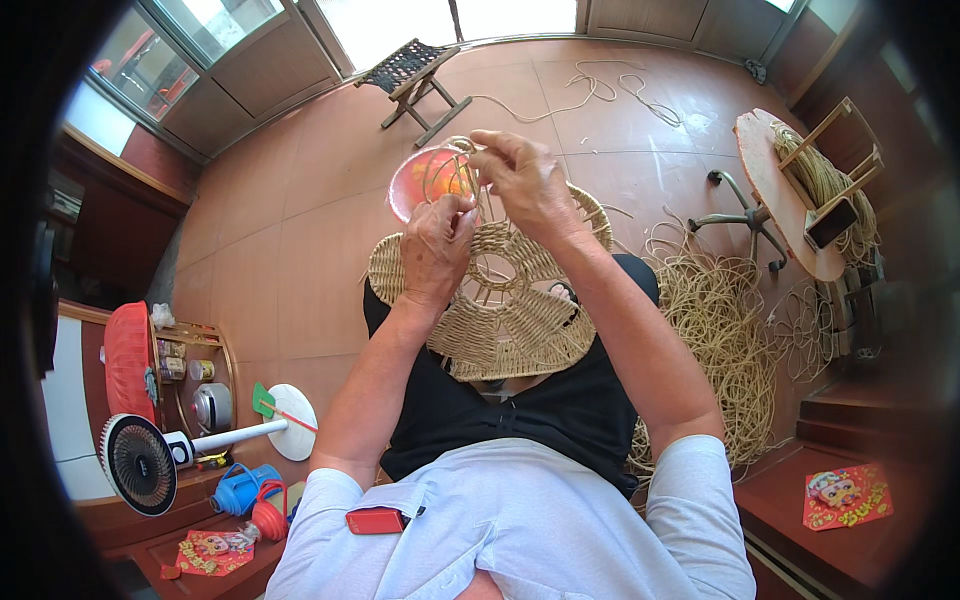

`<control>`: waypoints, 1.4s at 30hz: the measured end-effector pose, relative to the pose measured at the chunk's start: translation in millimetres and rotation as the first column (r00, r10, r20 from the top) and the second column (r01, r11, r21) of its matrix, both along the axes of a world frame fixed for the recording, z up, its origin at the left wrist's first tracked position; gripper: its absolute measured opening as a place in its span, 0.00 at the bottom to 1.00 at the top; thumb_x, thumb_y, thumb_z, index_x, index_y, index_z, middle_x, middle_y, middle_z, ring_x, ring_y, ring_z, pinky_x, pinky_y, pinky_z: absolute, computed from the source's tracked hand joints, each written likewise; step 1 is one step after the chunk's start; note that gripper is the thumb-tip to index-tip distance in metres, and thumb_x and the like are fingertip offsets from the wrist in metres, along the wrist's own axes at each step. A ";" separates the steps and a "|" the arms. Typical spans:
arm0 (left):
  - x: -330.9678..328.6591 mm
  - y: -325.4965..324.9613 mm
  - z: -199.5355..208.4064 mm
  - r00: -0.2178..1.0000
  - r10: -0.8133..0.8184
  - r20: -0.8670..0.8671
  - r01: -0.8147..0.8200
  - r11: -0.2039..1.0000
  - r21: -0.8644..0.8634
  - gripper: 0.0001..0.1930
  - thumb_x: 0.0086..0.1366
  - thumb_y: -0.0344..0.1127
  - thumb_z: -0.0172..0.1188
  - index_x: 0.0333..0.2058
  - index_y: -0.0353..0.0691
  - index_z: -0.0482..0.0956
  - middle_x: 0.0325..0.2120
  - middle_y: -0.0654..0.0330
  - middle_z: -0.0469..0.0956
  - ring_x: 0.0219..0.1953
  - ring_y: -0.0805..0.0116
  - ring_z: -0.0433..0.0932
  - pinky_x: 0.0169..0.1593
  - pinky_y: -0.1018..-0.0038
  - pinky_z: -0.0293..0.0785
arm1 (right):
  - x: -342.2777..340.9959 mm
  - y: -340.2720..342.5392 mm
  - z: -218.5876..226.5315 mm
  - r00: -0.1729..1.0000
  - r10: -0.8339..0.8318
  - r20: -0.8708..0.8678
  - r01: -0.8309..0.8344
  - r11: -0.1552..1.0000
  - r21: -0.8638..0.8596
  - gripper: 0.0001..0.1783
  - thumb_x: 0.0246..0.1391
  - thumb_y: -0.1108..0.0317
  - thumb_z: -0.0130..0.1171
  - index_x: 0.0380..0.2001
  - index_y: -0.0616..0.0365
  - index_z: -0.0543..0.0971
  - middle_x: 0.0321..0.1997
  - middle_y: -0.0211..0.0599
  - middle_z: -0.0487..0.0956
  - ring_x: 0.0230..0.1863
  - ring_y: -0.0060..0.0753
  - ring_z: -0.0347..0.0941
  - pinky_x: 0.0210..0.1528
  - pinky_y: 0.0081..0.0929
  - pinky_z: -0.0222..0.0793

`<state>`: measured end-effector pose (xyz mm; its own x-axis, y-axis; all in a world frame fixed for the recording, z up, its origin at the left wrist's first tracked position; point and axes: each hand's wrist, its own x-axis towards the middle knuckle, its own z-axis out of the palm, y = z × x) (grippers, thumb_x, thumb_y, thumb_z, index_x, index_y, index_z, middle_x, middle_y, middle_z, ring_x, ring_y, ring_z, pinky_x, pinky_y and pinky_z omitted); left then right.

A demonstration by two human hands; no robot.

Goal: Manually weave a basket using straw/rattan fibers on a wooden frame.

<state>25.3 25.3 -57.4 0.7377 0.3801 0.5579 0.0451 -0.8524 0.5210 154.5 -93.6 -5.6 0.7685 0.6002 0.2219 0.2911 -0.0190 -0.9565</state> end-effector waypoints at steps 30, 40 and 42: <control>-59.6 -13.4 28.7 0.970 -0.239 -0.048 0.234 0.967 -0.105 0.04 0.70 0.30 0.66 0.41 0.38 0.84 0.39 0.51 0.81 0.45 0.46 0.82 0.49 0.55 0.79 | -91.7 -65.7 -25.9 0.975 0.020 -0.221 0.045 0.959 0.281 0.11 0.69 0.76 0.59 0.52 0.60 0.73 0.36 0.29 0.81 0.36 0.17 0.77 0.39 0.21 0.72; -35.8 -36.4 13.0 0.962 -0.269 0.058 0.259 0.956 0.137 0.06 0.69 0.30 0.67 0.44 0.42 0.85 0.37 0.56 0.84 0.44 0.52 0.83 0.49 0.59 0.79 | -17.5 -166.4 0.2 0.960 -0.038 -0.279 0.150 0.908 0.391 0.12 0.59 0.77 0.65 0.37 0.49 0.72 0.27 0.19 0.70 0.26 0.13 0.65 0.29 0.16 0.63; -32.7 -31.9 14.5 0.959 -0.277 0.063 0.267 0.955 0.131 0.05 0.68 0.30 0.68 0.42 0.41 0.85 0.36 0.55 0.84 0.43 0.52 0.83 0.48 0.58 0.79 | 29.0 -240.9 7.3 0.927 -0.199 -0.318 0.316 0.871 0.377 0.13 0.57 0.80 0.64 0.35 0.48 0.73 0.27 0.17 0.67 0.22 0.11 0.59 0.21 0.13 0.51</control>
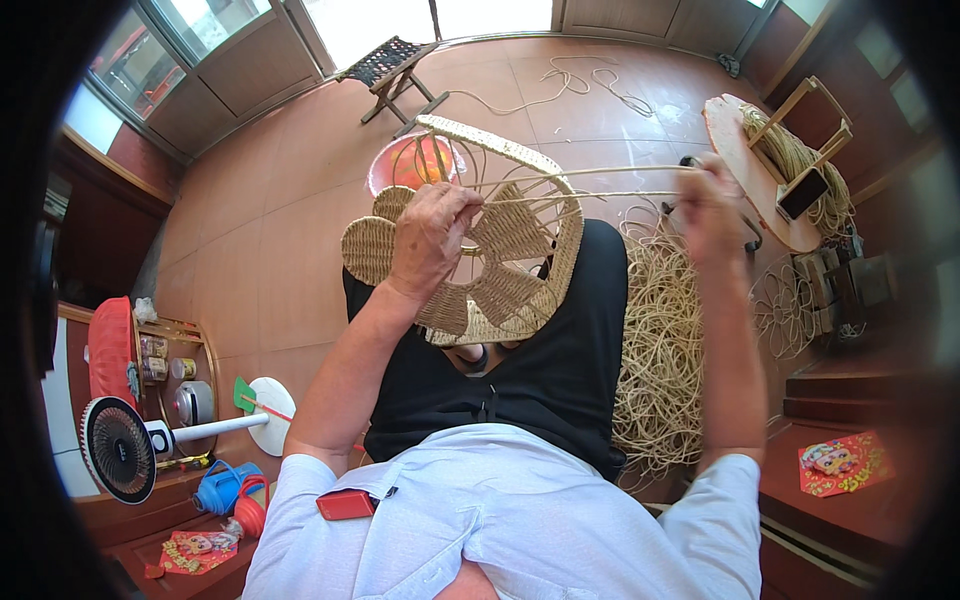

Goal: Manually weave a basket using straw/rattan fibers on a wooden frame.

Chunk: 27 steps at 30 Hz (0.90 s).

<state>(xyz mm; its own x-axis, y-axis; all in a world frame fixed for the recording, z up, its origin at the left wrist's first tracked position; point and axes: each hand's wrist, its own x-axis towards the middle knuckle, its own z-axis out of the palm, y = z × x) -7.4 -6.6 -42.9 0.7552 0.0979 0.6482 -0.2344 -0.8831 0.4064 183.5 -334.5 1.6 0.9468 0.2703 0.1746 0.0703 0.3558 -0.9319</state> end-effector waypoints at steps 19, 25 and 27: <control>39.2 -17.5 6.5 0.966 0.206 -0.157 -0.193 0.976 0.098 0.16 0.64 0.29 0.66 0.46 0.40 0.69 0.31 0.50 0.81 0.39 0.48 0.86 0.43 0.52 0.81 | -130.5 -620.9 -206.6 0.205 -0.742 -0.638 0.840 0.468 -0.275 0.18 0.63 0.61 0.70 0.23 0.42 0.72 0.16 0.19 0.71 0.13 0.13 0.64 0.13 0.12 0.60; 37.9 -19.3 -0.1 0.993 0.083 -0.085 -0.093 0.989 -0.118 0.15 0.65 0.26 0.63 0.48 0.40 0.70 0.34 0.50 0.80 0.39 0.45 0.85 0.44 0.51 0.80 | -110.9 -512.0 -238.8 0.296 -0.755 -0.585 0.561 0.633 -0.534 0.09 0.63 0.58 0.69 0.33 0.45 0.79 0.23 0.22 0.76 0.20 0.22 0.72 0.21 0.23 0.70; 37.2 -16.3 -2.2 0.996 0.084 -0.027 -0.087 0.983 -0.164 0.14 0.66 0.25 0.62 0.47 0.40 0.70 0.35 0.49 0.80 0.39 0.44 0.84 0.45 0.51 0.79 | -77.4 -486.2 -226.1 0.472 -0.687 -0.553 0.532 0.722 -0.442 0.08 0.67 0.61 0.66 0.37 0.46 0.77 0.29 0.22 0.77 0.24 0.23 0.71 0.23 0.23 0.71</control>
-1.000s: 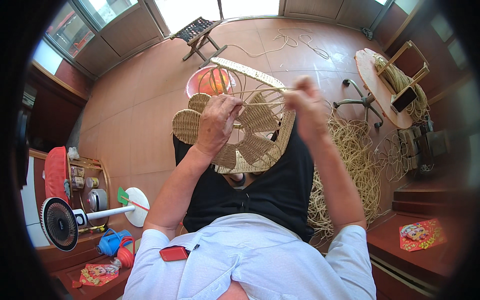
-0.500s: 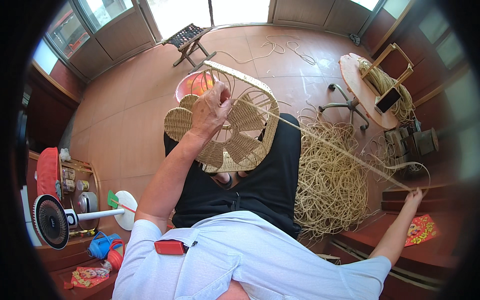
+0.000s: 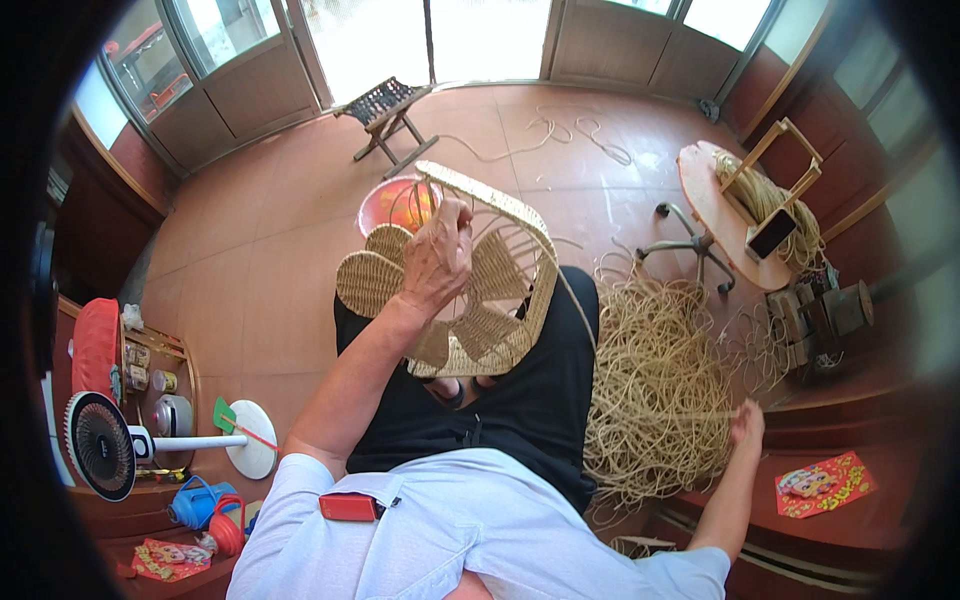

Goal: Manually weave a basket using straw/rattan fibers on a wooden frame.

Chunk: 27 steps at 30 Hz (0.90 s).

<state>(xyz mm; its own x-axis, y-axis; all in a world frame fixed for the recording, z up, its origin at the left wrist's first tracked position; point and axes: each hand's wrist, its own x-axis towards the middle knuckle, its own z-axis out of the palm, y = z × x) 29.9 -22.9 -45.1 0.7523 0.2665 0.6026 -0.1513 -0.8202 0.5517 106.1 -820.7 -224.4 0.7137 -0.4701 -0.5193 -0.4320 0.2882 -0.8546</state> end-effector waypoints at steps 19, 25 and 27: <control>-60.0 48.1 5.9 0.942 -0.336 0.026 0.177 0.429 -0.886 0.12 0.80 0.31 0.58 0.57 0.38 0.72 0.30 0.68 0.76 0.29 0.83 0.71 0.34 0.84 0.68 | -63.7 659.6 190.5 -0.041 0.944 0.327 -0.064 0.324 -0.944 0.23 0.62 0.77 0.61 0.60 0.57 0.82 0.53 0.43 0.83 0.56 0.52 0.80 0.61 0.46 0.77; -59.8 70.4 8.4 0.962 -0.273 -0.019 0.130 0.517 -0.846 0.13 0.81 0.33 0.58 0.58 0.38 0.73 0.32 0.68 0.80 0.30 0.84 0.72 0.35 0.84 0.70 | -67.2 675.4 182.9 -0.052 0.972 0.230 0.051 0.233 -0.971 0.25 0.60 0.76 0.62 0.62 0.56 0.80 0.57 0.40 0.81 0.52 0.47 0.79 0.57 0.42 0.76; -58.1 72.8 12.4 0.958 -0.286 -0.032 0.132 0.535 -0.834 0.15 0.81 0.33 0.58 0.61 0.36 0.73 0.34 0.66 0.82 0.32 0.82 0.75 0.37 0.84 0.73 | -65.5 675.4 177.6 -0.065 0.978 0.197 0.083 0.202 -0.976 0.26 0.59 0.76 0.63 0.62 0.55 0.79 0.57 0.39 0.81 0.51 0.46 0.79 0.56 0.42 0.76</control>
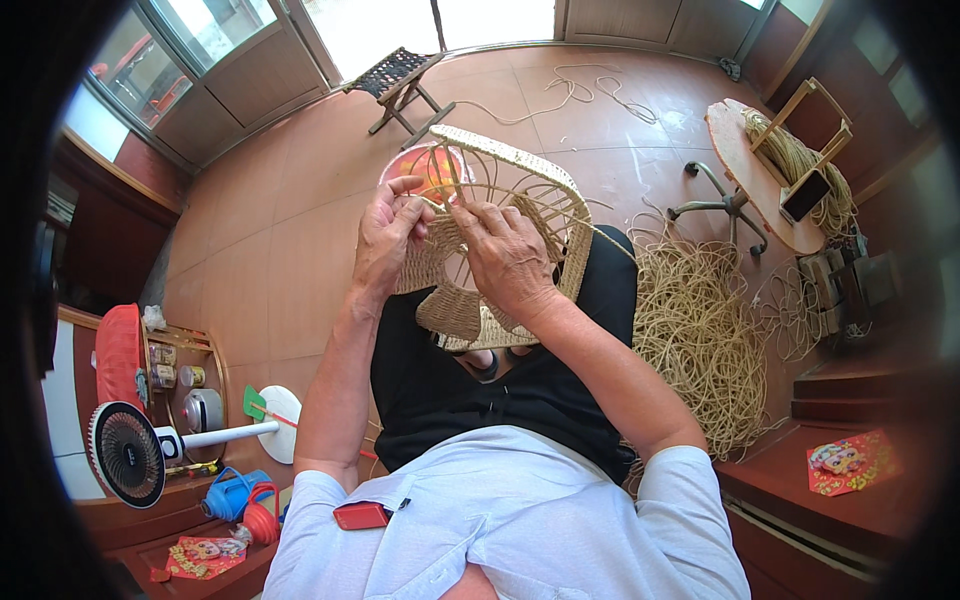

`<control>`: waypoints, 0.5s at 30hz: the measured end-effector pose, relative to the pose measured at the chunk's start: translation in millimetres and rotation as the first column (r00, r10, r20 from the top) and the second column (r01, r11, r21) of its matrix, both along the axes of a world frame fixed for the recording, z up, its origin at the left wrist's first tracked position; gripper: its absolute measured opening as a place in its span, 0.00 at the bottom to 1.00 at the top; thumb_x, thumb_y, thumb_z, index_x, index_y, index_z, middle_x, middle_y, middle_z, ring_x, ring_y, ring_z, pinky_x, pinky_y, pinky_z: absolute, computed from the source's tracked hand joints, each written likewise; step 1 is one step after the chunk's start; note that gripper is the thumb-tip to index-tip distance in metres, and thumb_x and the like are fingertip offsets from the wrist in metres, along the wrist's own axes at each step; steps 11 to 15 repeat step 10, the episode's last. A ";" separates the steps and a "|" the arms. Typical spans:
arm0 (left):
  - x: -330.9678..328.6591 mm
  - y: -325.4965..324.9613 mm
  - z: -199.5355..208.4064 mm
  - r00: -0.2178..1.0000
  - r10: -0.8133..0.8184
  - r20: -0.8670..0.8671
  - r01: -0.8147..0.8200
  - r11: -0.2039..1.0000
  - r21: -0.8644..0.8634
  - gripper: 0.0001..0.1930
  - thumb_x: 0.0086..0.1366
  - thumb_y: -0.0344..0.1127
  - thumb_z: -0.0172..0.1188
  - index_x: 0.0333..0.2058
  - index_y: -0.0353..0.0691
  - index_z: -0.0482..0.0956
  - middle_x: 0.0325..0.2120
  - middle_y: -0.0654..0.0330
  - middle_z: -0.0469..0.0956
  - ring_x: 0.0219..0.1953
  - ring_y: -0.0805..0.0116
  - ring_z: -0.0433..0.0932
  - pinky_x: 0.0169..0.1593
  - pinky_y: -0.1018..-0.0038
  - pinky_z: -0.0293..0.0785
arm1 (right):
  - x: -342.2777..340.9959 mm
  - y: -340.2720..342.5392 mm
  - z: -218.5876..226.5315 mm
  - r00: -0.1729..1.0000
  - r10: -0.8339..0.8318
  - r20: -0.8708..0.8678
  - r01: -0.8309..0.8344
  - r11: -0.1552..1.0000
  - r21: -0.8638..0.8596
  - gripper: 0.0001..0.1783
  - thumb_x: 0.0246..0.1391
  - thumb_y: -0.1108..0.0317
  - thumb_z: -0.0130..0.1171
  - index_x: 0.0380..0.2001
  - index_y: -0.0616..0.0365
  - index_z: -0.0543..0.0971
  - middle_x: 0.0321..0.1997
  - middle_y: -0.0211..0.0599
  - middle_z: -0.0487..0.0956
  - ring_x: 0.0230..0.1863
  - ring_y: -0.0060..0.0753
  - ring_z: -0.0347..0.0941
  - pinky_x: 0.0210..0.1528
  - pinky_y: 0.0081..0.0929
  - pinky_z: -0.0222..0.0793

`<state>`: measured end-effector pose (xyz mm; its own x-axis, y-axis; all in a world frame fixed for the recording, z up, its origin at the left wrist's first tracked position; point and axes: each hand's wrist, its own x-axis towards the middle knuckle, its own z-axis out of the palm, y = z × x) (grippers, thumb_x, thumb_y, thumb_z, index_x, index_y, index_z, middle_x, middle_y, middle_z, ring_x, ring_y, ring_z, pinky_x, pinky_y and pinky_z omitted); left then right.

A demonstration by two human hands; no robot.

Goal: Manually weave a basket using straw/rattan fibers on a wooden frame.

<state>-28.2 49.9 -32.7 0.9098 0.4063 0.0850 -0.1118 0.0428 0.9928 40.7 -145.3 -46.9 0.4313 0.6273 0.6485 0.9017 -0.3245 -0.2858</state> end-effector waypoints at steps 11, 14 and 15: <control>44.3 6.6 6.0 0.984 -0.071 0.163 -0.014 0.883 0.469 0.10 0.80 0.28 0.59 0.55 0.41 0.83 0.49 0.57 0.84 0.40 0.71 0.86 0.48 0.76 0.85 | -6.5 4.1 -5.2 0.997 -0.079 0.009 0.080 0.975 -0.207 0.42 0.57 0.67 0.68 0.75 0.57 0.69 0.63 0.45 0.74 0.56 0.49 0.75 0.60 0.46 0.72; 44.3 6.6 6.0 0.984 -0.071 0.163 -0.014 0.883 0.469 0.10 0.80 0.28 0.59 0.55 0.41 0.83 0.49 0.57 0.84 0.40 0.71 0.86 0.48 0.76 0.85 | -6.5 4.1 -5.2 0.997 -0.079 0.009 0.080 0.975 -0.207 0.42 0.57 0.67 0.68 0.75 0.57 0.69 0.63 0.45 0.74 0.56 0.49 0.75 0.60 0.46 0.72; 44.3 6.6 6.0 0.984 -0.071 0.163 -0.014 0.883 0.469 0.10 0.80 0.28 0.59 0.55 0.41 0.83 0.49 0.57 0.84 0.40 0.71 0.86 0.48 0.76 0.85 | -6.5 4.1 -5.2 0.997 -0.079 0.009 0.080 0.975 -0.207 0.42 0.57 0.67 0.68 0.75 0.57 0.69 0.63 0.45 0.74 0.56 0.49 0.75 0.60 0.46 0.72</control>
